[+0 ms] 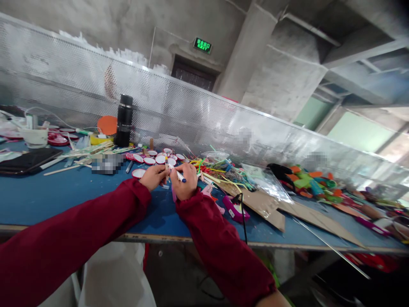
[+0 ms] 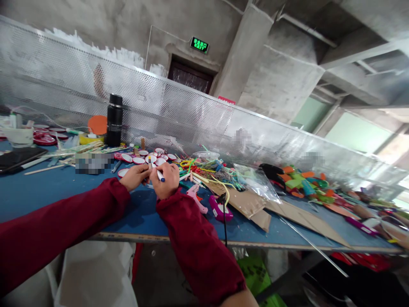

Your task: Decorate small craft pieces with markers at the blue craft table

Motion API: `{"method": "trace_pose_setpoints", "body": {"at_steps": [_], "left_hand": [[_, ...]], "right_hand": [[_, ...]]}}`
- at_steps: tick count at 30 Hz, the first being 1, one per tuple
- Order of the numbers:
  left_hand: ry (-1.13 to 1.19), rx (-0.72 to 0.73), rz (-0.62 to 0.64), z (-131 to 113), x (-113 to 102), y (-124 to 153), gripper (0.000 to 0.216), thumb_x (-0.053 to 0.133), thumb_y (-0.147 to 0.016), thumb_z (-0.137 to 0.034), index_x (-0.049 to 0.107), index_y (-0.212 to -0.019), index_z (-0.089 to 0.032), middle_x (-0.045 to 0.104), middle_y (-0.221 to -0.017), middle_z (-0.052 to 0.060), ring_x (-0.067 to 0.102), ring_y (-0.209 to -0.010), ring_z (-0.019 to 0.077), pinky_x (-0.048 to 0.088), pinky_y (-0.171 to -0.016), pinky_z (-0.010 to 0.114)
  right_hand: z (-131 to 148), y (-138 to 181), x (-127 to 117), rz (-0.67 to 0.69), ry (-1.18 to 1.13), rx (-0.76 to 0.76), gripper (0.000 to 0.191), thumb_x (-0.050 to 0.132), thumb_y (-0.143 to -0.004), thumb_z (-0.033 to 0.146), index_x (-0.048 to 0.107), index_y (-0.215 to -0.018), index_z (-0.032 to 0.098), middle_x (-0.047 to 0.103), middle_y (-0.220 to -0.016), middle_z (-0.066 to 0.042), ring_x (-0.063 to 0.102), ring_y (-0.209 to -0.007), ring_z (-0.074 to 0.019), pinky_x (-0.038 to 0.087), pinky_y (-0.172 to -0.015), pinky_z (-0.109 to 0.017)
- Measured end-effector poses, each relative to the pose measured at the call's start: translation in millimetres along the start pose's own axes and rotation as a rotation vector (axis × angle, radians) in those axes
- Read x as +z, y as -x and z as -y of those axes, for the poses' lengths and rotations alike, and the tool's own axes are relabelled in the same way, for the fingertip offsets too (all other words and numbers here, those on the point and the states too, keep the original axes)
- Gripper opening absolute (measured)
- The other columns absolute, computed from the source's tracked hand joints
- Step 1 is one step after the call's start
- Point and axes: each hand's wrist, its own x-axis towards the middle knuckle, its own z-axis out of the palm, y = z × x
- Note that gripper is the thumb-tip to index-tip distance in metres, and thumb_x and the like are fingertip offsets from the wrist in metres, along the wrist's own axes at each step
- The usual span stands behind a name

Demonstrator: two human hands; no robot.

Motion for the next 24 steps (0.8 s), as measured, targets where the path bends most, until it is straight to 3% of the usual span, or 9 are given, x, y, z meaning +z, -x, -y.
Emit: {"method": "trace_pose_setpoints", "body": {"at_steps": [24], "left_hand": [[-0.004,0.012,0.005,0.5,-0.2,0.1,0.028,0.052,-0.079,-0.041,0.051,-0.065,-0.017,0.052,-0.051,-0.003,0.048,-0.046,0.0102,0.042,-0.045,0.021]], "right_hand": [[2.0,0.0,0.1,0.02,-0.013,-0.01,0.012,0.056,-0.082,0.024,0.052,-0.072,0.022,0.056,-0.065,0.001,0.053,-0.067,-0.015,0.041,-0.074,-0.032]]}}
